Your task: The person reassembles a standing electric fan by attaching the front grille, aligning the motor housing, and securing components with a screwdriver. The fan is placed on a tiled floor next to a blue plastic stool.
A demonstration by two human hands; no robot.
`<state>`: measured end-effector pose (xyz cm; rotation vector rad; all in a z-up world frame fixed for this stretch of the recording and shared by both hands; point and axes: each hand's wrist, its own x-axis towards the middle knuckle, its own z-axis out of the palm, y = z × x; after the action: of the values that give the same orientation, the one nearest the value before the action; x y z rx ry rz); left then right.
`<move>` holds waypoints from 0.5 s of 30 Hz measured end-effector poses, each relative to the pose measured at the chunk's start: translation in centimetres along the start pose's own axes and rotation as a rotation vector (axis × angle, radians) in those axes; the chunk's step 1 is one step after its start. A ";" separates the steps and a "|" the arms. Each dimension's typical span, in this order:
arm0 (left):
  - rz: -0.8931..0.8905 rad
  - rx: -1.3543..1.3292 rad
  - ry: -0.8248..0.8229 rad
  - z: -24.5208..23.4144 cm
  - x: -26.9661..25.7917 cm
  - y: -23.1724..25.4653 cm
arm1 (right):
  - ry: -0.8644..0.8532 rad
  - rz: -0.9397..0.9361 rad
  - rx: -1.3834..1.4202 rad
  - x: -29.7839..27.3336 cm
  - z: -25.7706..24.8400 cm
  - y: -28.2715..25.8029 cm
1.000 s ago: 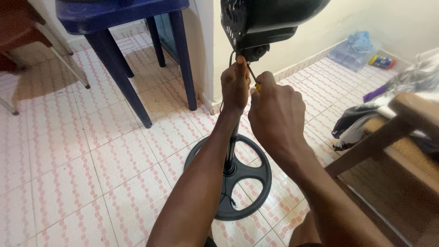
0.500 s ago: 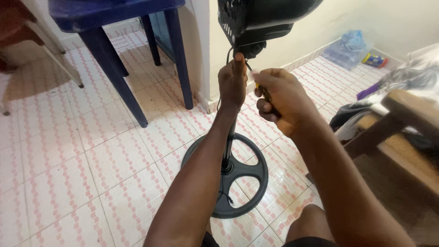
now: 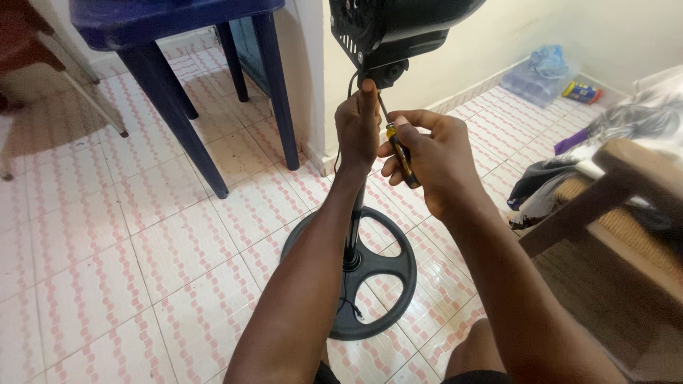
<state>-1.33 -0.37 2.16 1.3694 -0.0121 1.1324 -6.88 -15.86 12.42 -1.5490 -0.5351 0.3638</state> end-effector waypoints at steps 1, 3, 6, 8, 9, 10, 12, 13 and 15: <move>0.005 0.002 0.000 0.0 0.0 -0.1 | -0.023 0.017 0.052 0.0 -0.3 0.2; 0.016 0.006 0.003 0.1 0.0 -0.2 | -0.071 0.051 0.154 -0.1 -0.9 0.7; -0.009 0.032 0.012 0.3 0.0 -0.2 | -0.046 0.041 0.208 -0.6 -1.4 1.9; -0.016 -0.063 0.006 0.4 -0.1 -0.1 | -0.018 0.076 0.266 -0.8 -1.6 2.6; -0.020 -0.110 0.002 0.4 -0.1 -0.1 | -0.004 0.093 0.295 -0.9 -1.8 3.0; -0.014 -0.122 -0.005 0.5 -0.1 -0.2 | 0.003 0.108 0.283 -0.9 -2.0 3.4; -0.004 -0.143 -0.019 0.4 -0.3 -0.5 | 0.017 0.140 0.260 -0.8 -2.3 4.5; -0.025 -0.158 -0.010 0.4 -0.4 -0.6 | -0.004 0.156 0.301 -0.5 -2.5 5.0; -0.070 -0.191 0.012 0.6 -0.6 -1.2 | -0.045 0.192 0.378 0.3 -3.2 6.2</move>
<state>-0.53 -0.98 1.10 1.1846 -0.0620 1.0526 -4.21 -18.40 6.45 -1.2288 -0.3291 0.6122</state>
